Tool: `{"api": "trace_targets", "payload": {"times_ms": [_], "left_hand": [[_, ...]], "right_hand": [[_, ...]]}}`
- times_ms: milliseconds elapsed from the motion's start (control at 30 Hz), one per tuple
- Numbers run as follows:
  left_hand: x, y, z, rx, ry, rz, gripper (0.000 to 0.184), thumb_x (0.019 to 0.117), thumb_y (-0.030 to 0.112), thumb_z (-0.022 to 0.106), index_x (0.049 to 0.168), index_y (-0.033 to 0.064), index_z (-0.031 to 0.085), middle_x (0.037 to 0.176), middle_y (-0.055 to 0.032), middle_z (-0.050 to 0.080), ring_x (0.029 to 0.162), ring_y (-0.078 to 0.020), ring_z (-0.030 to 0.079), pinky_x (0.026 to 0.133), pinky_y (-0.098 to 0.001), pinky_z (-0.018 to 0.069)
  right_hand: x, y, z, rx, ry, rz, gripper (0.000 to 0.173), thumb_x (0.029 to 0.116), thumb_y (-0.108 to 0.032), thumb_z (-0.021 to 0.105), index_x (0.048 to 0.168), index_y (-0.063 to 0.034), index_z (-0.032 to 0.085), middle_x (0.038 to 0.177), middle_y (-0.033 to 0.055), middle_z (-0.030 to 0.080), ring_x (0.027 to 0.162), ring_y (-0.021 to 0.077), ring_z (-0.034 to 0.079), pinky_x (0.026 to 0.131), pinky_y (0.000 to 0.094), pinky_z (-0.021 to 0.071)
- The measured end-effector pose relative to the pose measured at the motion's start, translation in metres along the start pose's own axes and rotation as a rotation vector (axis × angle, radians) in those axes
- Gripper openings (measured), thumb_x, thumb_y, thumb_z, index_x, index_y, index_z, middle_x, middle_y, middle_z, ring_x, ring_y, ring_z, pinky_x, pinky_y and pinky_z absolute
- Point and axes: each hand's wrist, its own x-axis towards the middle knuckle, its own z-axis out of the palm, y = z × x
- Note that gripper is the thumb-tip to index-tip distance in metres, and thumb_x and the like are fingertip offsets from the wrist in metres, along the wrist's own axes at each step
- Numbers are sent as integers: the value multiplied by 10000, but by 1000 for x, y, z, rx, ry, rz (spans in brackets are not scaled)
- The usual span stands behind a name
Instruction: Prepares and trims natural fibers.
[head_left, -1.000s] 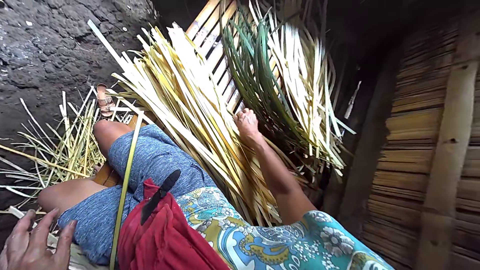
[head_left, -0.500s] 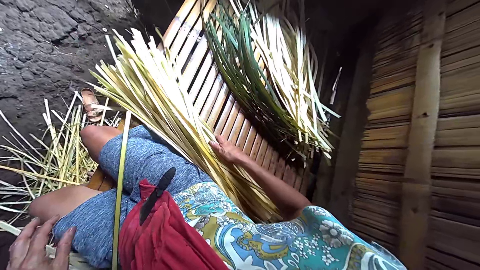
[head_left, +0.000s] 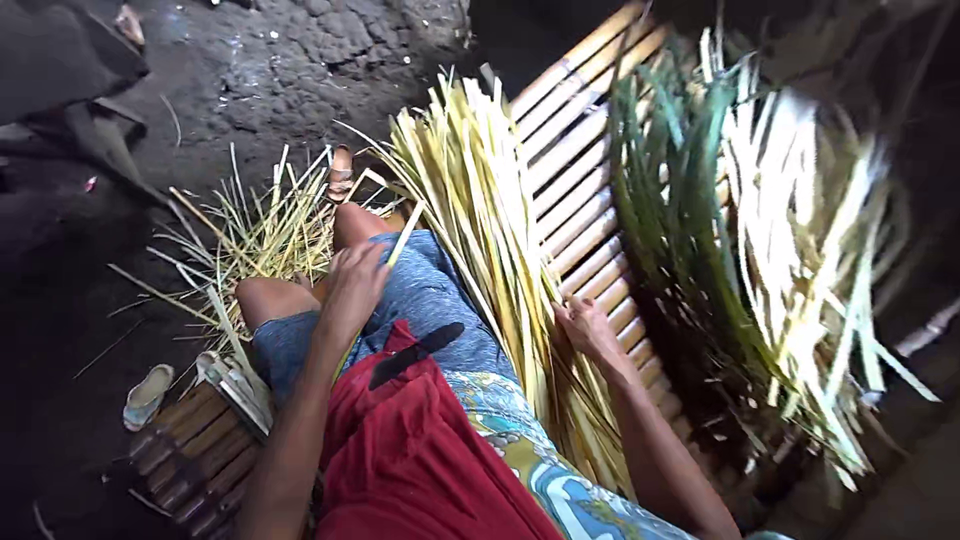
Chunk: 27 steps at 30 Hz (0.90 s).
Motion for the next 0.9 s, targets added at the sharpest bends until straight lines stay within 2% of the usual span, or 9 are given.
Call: {"api": "trace_targets", "payload": {"times_ms": [67,133,200,267,333,500,667,767,900], "left_hand": [[42,11,10,-17,-30,9,362,1069,128,503,1386,-31,579,1401,-255,581,1351,-421,513,1155,-572,346],[81,18,22,-89,-62,-25,428,1086,151,465,1464,-48,484,1433,-276,544,1371,-427,491,1166,-573,336],[108,23,35,-242,-135,-121,501,1107,199,427,1525,-70,360,1396,-303,555,1310,-418,551,1132,-549,395],[120,29,38,-425,-233,-240,464,1122,223,400,1508,-35,396,1221,-265,637,1014,-318,670,922,-447,534],[117,27,30,-534,-307,-329,403,1132,240,369,1432,2,496,1010,-158,622,666,-158,584,633,-304,523],[67,-26,-24,-518,-324,-484,349,1126,269,378,1290,-3,521,834,-60,583,507,-68,480,492,-228,456],[0,-74,-76,-501,-278,-704,308,1133,221,329,1369,66,454,755,-15,545,431,-23,360,386,-181,323],[-37,-70,-97,-609,-135,-726,298,1129,237,343,1365,131,491,708,38,474,412,1,290,352,-148,261],[-84,-22,-62,-767,-138,-714,306,1124,196,353,1392,129,483,692,44,494,434,8,353,379,-139,304]], "right_hand": [[-10,-23,-16,-59,128,-71,559,1045,-273,598,1466,73,472,1427,395,462,1304,585,466,1051,703,383],[-30,-63,-22,-17,231,-300,503,1045,-206,587,1456,64,485,1380,361,522,1262,540,530,1023,667,431],[-57,-103,-6,119,212,-659,332,988,-78,638,1270,96,630,1158,296,661,1069,425,665,931,550,538],[-77,-135,23,139,11,-1003,224,959,-64,645,1150,10,735,1056,189,731,1006,335,712,897,481,576],[-81,-156,49,-64,-192,-1177,226,997,-63,574,1160,-21,725,1094,198,716,1050,386,683,905,533,526],[-64,-178,69,-358,-343,-1177,277,1002,29,486,1212,21,667,1209,248,644,1131,436,606,984,611,411],[-47,-181,50,-184,-461,-1081,267,1050,-133,517,1149,39,696,1112,265,671,1080,441,650,888,578,516],[-28,-157,28,137,-511,-919,343,985,-329,683,1073,2,706,958,173,670,901,311,671,804,515,538],[-34,-123,4,658,-310,-848,181,967,-192,643,913,-28,697,833,3,634,732,29,577,680,224,495]]}}
